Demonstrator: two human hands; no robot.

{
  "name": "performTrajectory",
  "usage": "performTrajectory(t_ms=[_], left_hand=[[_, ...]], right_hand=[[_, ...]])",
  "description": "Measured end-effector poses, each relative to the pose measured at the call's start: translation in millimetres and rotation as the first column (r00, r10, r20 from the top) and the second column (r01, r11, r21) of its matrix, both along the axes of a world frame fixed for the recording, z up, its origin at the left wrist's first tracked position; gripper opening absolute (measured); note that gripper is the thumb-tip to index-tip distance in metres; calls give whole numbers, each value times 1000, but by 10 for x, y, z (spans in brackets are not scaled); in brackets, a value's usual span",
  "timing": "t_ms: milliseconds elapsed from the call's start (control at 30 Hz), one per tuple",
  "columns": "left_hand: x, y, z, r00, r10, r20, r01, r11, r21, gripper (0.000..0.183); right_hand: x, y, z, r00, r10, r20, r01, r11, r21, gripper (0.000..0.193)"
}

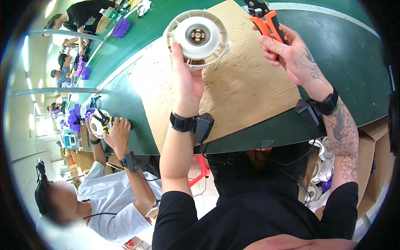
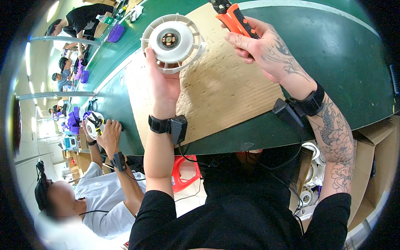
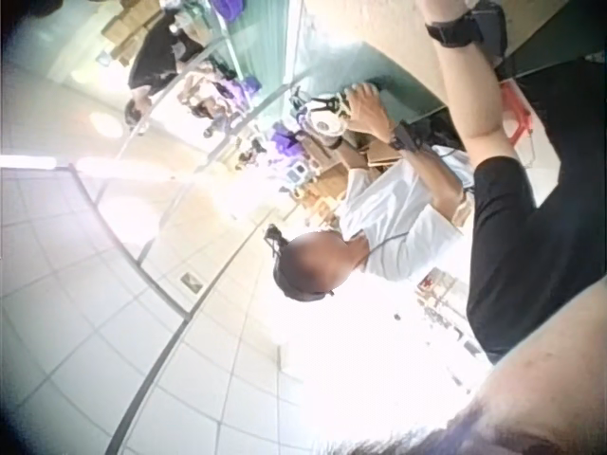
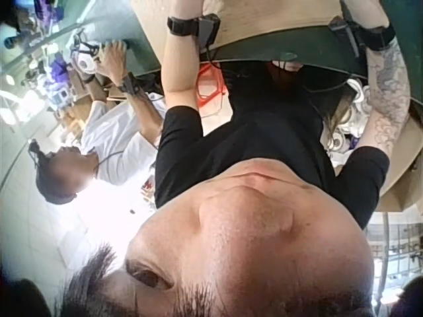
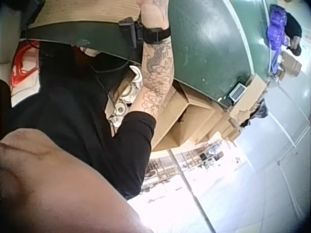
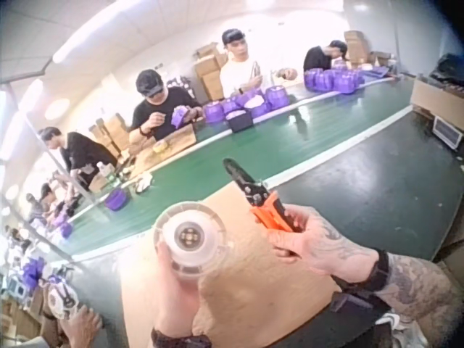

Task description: The person uses pliers to manipulate and secure internal components within white plastic electrical housings. They repeatedly pick up a housing from a cardboard box, work on the internal wiring or terminals with the pliers, and place the finished unit onto the table.

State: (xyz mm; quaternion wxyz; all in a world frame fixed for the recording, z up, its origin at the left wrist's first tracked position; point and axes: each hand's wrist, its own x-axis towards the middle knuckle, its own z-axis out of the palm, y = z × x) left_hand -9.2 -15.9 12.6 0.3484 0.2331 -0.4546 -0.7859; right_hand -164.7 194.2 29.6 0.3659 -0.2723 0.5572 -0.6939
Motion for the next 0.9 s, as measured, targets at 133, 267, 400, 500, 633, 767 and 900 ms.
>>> performTrajectory(t_ms=[133,267,400,500,633,767,900], left_hand=[[23,22,8,999,-16,-30,15,1000,-17,43],[15,56,21,999,-5,-40,5,1000,-3,40],[23,14,10,999,6,-53,-7,1000,-22,39],[23,25,19,998,21,-53,-23,998,-51,38],[32,16,8,998,33,-52,-36,997,-63,37],[38,35,17,998,52,-35,-56,990,-133,37],[13,83,13,986,157,-52,-165,956,-243,33]], right_hand=[[80,61,120,1000,-15,-26,17,995,103,38],[72,79,147,894,-47,-446,111,987,118,41],[8,90,92,224,-199,-954,250,958,-141,59],[40,125,195,54,-112,-992,317,944,-90,64],[60,120,264,42,-85,-995,344,937,-66,66],[55,109,229,40,-89,-995,365,929,-68,68],[69,63,160,58,-174,-983,367,920,-141,69]])
